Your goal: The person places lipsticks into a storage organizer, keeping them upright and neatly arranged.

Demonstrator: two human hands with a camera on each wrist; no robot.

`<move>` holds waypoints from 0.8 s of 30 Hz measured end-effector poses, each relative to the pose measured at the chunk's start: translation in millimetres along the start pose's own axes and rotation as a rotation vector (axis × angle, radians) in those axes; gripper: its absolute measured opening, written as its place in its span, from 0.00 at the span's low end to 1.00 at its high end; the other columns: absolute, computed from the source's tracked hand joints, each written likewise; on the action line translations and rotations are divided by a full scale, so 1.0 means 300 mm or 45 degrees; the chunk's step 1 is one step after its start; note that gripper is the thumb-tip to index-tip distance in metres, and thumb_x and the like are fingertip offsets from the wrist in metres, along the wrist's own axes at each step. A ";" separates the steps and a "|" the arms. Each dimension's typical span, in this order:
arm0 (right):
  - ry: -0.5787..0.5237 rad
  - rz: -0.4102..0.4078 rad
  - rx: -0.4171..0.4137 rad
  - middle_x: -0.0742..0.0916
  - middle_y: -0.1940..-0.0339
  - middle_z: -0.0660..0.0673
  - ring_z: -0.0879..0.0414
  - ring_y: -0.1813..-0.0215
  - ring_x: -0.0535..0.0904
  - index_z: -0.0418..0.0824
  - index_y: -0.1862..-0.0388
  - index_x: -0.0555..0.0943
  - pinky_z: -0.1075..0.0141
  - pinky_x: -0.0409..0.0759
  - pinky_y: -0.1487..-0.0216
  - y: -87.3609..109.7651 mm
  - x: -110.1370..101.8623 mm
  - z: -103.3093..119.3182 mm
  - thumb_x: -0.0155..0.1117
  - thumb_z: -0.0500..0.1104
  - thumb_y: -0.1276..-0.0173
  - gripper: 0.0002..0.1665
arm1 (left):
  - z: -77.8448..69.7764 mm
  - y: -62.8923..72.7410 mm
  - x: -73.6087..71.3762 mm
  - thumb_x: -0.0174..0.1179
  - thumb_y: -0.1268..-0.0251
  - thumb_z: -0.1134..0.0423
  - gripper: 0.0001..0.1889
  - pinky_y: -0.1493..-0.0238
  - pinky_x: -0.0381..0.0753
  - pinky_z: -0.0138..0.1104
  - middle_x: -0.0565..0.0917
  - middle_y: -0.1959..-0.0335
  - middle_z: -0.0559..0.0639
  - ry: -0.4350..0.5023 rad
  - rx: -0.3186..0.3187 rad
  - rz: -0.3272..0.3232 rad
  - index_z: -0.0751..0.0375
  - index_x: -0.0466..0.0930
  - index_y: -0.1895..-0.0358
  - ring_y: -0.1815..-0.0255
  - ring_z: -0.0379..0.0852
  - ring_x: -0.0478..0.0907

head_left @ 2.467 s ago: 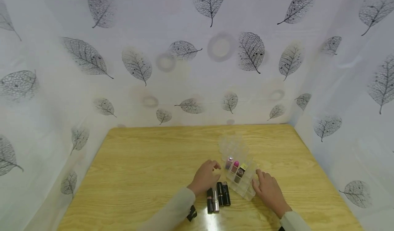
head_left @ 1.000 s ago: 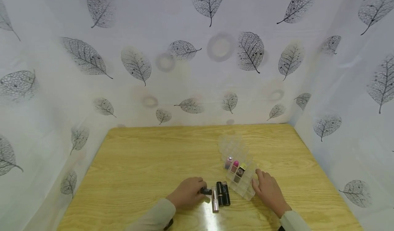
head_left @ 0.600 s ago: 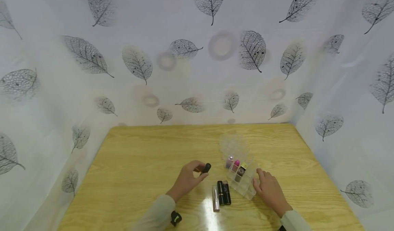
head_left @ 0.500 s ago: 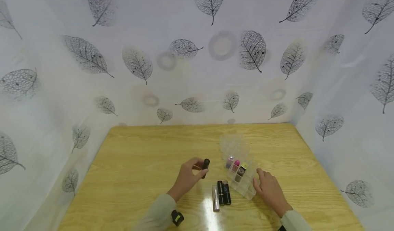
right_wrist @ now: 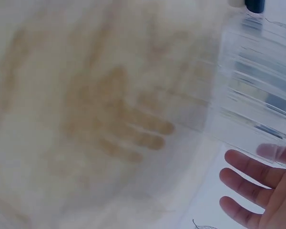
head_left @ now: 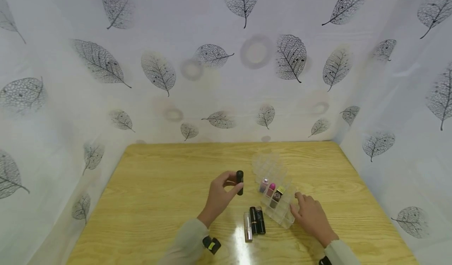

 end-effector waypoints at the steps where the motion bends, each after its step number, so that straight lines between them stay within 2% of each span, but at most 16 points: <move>1: 0.009 -0.002 -0.001 0.80 0.74 0.45 0.48 0.69 0.77 0.34 0.52 0.73 0.52 0.77 0.68 -0.001 -0.009 0.001 0.57 0.49 0.33 0.21 | -0.005 -0.003 0.001 0.64 0.42 0.64 0.09 0.58 0.84 0.33 0.84 0.62 0.51 -0.003 -0.005 -0.004 0.58 0.80 0.58 0.63 0.42 0.81; 6: 0.020 -0.055 -0.001 0.84 0.64 0.38 0.43 0.63 0.79 0.34 0.52 0.75 0.50 0.78 0.65 -0.015 -0.073 0.005 0.60 0.49 0.34 0.21 | -0.033 -0.013 0.003 0.64 0.43 0.69 0.09 0.58 0.84 0.38 0.84 0.63 0.55 -0.036 -0.029 -0.013 0.62 0.80 0.58 0.63 0.46 0.81; 11: -0.032 -0.240 -0.071 0.84 0.64 0.40 0.43 0.61 0.79 0.33 0.52 0.75 0.48 0.78 0.63 -0.044 -0.167 0.042 0.63 0.46 0.37 0.20 | -0.051 -0.019 0.004 0.65 0.44 0.70 0.10 0.57 0.84 0.39 0.84 0.62 0.57 -0.054 -0.037 -0.018 0.64 0.79 0.59 0.63 0.49 0.82; 17: -0.286 -0.484 -0.262 0.84 0.62 0.42 0.47 0.57 0.79 0.37 0.53 0.77 0.47 0.76 0.55 -0.071 -0.271 0.182 0.66 0.38 0.43 0.18 | -0.086 -0.024 0.003 0.65 0.42 0.63 0.09 0.56 0.83 0.36 0.84 0.62 0.51 -0.020 0.003 0.006 0.58 0.80 0.58 0.63 0.43 0.81; 20: -0.384 -0.543 -0.389 0.83 0.61 0.45 0.52 0.58 0.78 0.38 0.56 0.79 0.53 0.77 0.54 -0.082 -0.293 0.273 0.66 0.36 0.45 0.16 | -0.126 -0.028 0.008 0.64 0.42 0.64 0.09 0.57 0.83 0.37 0.84 0.62 0.52 -0.008 0.065 0.019 0.59 0.80 0.58 0.63 0.45 0.81; 24: -0.428 -0.560 -0.509 0.82 0.62 0.48 0.59 0.63 0.76 0.40 0.57 0.79 0.60 0.77 0.59 -0.094 -0.285 0.365 0.63 0.41 0.39 0.11 | -0.162 -0.030 0.029 0.64 0.41 0.65 0.09 0.57 0.84 0.38 0.84 0.62 0.54 -0.012 0.116 0.040 0.61 0.80 0.58 0.63 0.47 0.82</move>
Point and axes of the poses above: each hand's wrist, its own y-axis away from the middle knuckle, its own x-axis out of the palm, z = x × y, the point moved 3 cm from there along -y, towards the middle knuckle
